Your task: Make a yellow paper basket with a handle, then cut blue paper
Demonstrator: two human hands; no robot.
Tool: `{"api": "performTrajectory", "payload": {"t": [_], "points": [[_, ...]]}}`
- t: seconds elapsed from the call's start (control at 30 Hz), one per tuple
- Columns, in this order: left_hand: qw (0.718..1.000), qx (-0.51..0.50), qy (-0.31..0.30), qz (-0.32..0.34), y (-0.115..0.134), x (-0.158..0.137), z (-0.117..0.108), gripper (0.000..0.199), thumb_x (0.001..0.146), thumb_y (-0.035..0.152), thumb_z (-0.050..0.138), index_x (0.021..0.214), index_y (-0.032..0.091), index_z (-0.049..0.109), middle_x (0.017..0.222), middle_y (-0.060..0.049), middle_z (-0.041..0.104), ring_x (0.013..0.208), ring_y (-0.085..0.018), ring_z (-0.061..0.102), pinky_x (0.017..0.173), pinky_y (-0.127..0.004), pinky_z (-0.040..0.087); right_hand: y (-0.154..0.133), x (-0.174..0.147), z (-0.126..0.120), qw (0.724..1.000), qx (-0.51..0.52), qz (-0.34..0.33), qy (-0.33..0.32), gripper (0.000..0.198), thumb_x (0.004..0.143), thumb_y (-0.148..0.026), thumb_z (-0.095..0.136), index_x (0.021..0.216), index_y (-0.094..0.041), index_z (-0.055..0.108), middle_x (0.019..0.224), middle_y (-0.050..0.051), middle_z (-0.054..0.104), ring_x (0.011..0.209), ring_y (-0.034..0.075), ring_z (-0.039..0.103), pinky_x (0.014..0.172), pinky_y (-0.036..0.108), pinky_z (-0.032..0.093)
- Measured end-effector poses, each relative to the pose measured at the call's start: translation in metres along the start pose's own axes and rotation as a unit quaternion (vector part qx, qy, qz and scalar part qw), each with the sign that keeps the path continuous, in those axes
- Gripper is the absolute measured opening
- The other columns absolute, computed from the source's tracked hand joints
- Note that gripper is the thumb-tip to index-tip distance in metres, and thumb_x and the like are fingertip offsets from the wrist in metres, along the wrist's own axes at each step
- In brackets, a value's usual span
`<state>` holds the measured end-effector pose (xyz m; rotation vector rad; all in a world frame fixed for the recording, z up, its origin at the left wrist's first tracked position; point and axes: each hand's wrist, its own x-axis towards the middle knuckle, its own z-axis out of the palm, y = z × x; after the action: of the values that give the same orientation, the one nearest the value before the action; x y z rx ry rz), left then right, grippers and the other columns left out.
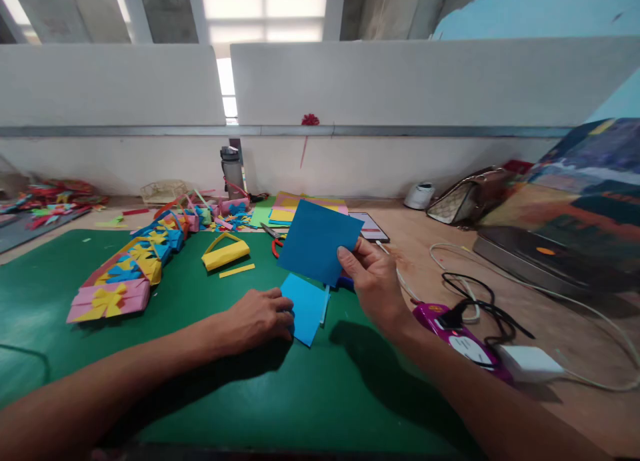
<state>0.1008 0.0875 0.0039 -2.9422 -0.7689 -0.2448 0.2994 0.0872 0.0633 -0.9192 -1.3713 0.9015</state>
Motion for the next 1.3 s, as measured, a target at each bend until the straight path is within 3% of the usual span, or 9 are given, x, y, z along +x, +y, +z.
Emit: {"api": "performTrajectory", "payload": {"t": [0.23, 0.47, 0.63, 0.73, 0.83, 1.0, 1.1, 1.23, 1.3], "points": [[0.998, 0.046, -0.030, -0.040, -0.012, 0.002, 0.001, 0.024, 0.089, 0.024, 0.039, 0.078, 0.019, 0.060, 0.080, -0.004, 0.060, 0.071, -0.016, 0.050, 0.055, -0.025, 0.038, 0.000, -0.001, -0.001, 1.000, 0.000, -0.001, -0.009, 0.018, 0.073, -0.035, 0.060, 0.079, -0.019, 0.057, 0.069, -0.002, 0.058, 0.055, 0.010, 0.050, 0.051, 0.023, 0.043], [0.971, 0.097, 0.024, -0.217, -0.058, 0.008, 0.007, 0.022, 0.083, 0.016, 0.044, 0.075, 0.010, 0.063, 0.072, -0.012, 0.063, 0.069, -0.022, 0.058, 0.053, -0.030, 0.043, 0.002, 0.002, 0.000, 0.996, -0.077, 0.034, -0.037, 0.020, 0.071, -0.034, 0.059, 0.067, -0.016, 0.052, 0.058, -0.005, 0.046, 0.051, 0.007, 0.040, 0.047, 0.021, 0.034], [0.956, 0.087, 0.136, -0.244, -0.055, -0.011, -0.001, 0.038, 0.086, 0.019, 0.039, 0.121, 0.007, 0.043, 0.106, -0.018, 0.062, 0.094, -0.026, 0.059, 0.071, -0.037, 0.050, 0.004, -0.004, 0.004, 0.981, -0.128, 0.085, -0.118, 0.025, 0.071, -0.034, 0.055, 0.058, -0.017, 0.043, 0.053, -0.007, 0.034, 0.048, 0.006, 0.028, 0.044, 0.020, 0.022], [0.935, 0.137, 0.305, -0.118, -0.038, -0.025, -0.012, 0.056, 0.080, 0.019, 0.050, 0.132, 0.013, 0.030, 0.126, -0.018, 0.050, 0.120, -0.031, 0.042, 0.089, -0.046, 0.044, 0.008, -0.012, 0.009, 0.973, -0.131, 0.113, -0.153, 0.024, 0.072, -0.034, 0.054, 0.059, -0.018, 0.041, 0.053, -0.008, 0.032, 0.048, 0.006, 0.027, 0.044, 0.020, 0.020], [0.939, 0.180, 0.290, 0.035, -0.017, -0.034, -0.020, 0.047, 0.080, 0.014, 0.051, 0.125, 0.024, 0.041, 0.134, -0.011, 0.044, 0.130, -0.032, 0.028, 0.099, -0.051, 0.034, 0.013, -0.020, 0.015, 0.969, -0.123, 0.133, -0.171, 0.024, 0.074, -0.034, 0.052, 0.061, -0.018, 0.040, 0.053, -0.008, 0.031, 0.048, 0.006, 0.026, 0.044, 0.020, 0.019], [0.944, 0.166, 0.266, 0.105, 0.000, -0.035, -0.015, 0.027, 0.083, 0.012, 0.047, 0.108, 0.013, 0.058, 0.121, -0.011, 0.057, 0.121, -0.030, 0.041, 0.103, -0.054, 0.026, 0.015, -0.026, 0.020, 0.952, -0.201, 0.095, -0.212, 0.024, 0.083, -0.033, 0.044, 0.065, -0.017, 0.045, 0.055, -0.006, 0.041, 0.048, 0.007, 0.036, 0.045, 0.020, 0.026], [0.949, 0.152, 0.262, 0.089, -0.007, -0.034, -0.003, 0.027, 0.083, 0.012, 0.048, 0.108, 0.012, 0.058, 0.116, -0.012, 0.060, 0.117, -0.029, 0.046, 0.102, -0.054, 0.027, 0.007, -0.024, 0.012, 0.876, -0.429, -0.019, -0.221, 0.020, 0.086, -0.027, 0.042, 0.074, -0.015, 0.053, 0.066, 0.001, 0.057, 0.059, 0.011, 0.050, 0.054, 0.022, 0.033], [0.953, 0.130, 0.267, 0.053, -0.020, -0.033, 0.012, 0.026, 0.084, 0.013, 0.047, 0.107, 0.015, 0.059, 0.110, -0.010, 0.064, 0.109, -0.024, 0.053, 0.101, -0.048, 0.032, 0.004, -0.013, -0.007, 0.662, -0.722, -0.055, -0.196, 0.014, 0.083, -0.019, 0.048, 0.092, -0.014, 0.058, 0.090, 0.012, 0.064, 0.085, 0.022, 0.059, 0.063, 0.027, 0.039], [0.952, 0.125, 0.275, 0.048, -0.023, -0.032, 0.016, 0.025, 0.084, 0.012, 0.046, 0.105, 0.015, 0.059, 0.108, -0.009, 0.065, 0.105, -0.022, 0.055, 0.100, -0.046, 0.034, 0.011, -0.007, -0.016, 0.605, -0.774, -0.020, -0.188, 0.016, 0.082, -0.013, 0.048, 0.093, -0.013, 0.059, 0.090, 0.014, 0.065, 0.088, 0.024, 0.060, 0.065, 0.028, 0.042]]}}
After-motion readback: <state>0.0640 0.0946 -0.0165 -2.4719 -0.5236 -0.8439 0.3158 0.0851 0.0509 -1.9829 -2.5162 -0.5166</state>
